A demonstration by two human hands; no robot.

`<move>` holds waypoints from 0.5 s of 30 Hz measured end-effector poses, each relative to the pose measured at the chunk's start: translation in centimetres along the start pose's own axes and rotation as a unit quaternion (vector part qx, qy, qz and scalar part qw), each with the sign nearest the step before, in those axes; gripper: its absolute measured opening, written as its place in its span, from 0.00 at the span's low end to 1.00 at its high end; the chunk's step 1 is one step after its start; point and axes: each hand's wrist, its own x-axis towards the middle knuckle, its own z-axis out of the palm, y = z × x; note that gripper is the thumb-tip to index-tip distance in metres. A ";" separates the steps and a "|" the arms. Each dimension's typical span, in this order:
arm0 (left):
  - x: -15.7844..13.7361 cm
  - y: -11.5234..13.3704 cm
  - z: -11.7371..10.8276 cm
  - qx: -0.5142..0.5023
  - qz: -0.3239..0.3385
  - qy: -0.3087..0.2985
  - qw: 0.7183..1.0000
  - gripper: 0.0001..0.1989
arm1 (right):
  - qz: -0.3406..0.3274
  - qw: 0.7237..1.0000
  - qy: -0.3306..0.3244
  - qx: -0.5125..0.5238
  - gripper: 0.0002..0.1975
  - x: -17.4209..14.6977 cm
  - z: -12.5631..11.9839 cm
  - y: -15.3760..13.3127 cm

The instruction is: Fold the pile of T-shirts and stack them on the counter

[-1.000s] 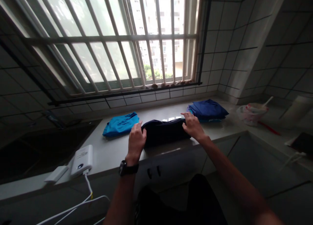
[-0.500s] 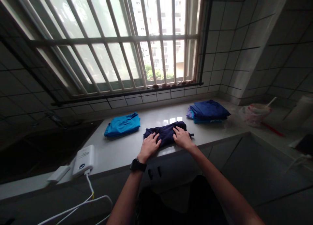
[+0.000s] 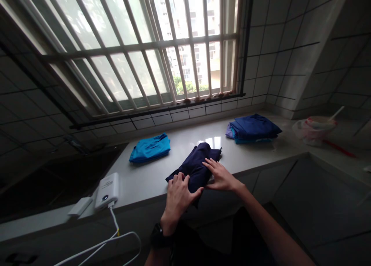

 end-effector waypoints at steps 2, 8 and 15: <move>0.7 0.4 0.6 -0.031 0.026 0.023 0.999 0.34 | 0.011 1.000 0.014 -0.015 0.50 0.1 0.4 0.0; 1.8 2.2 3.8 -0.058 0.087 -0.014 0.994 0.44 | 0.029 0.998 0.036 -0.046 0.43 0.4 0.5 -0.5; 1.7 -2.8 0.1 -0.122 0.129 -0.105 0.979 0.42 | 0.008 0.997 0.006 -0.076 0.23 0.1 -1.9 -2.0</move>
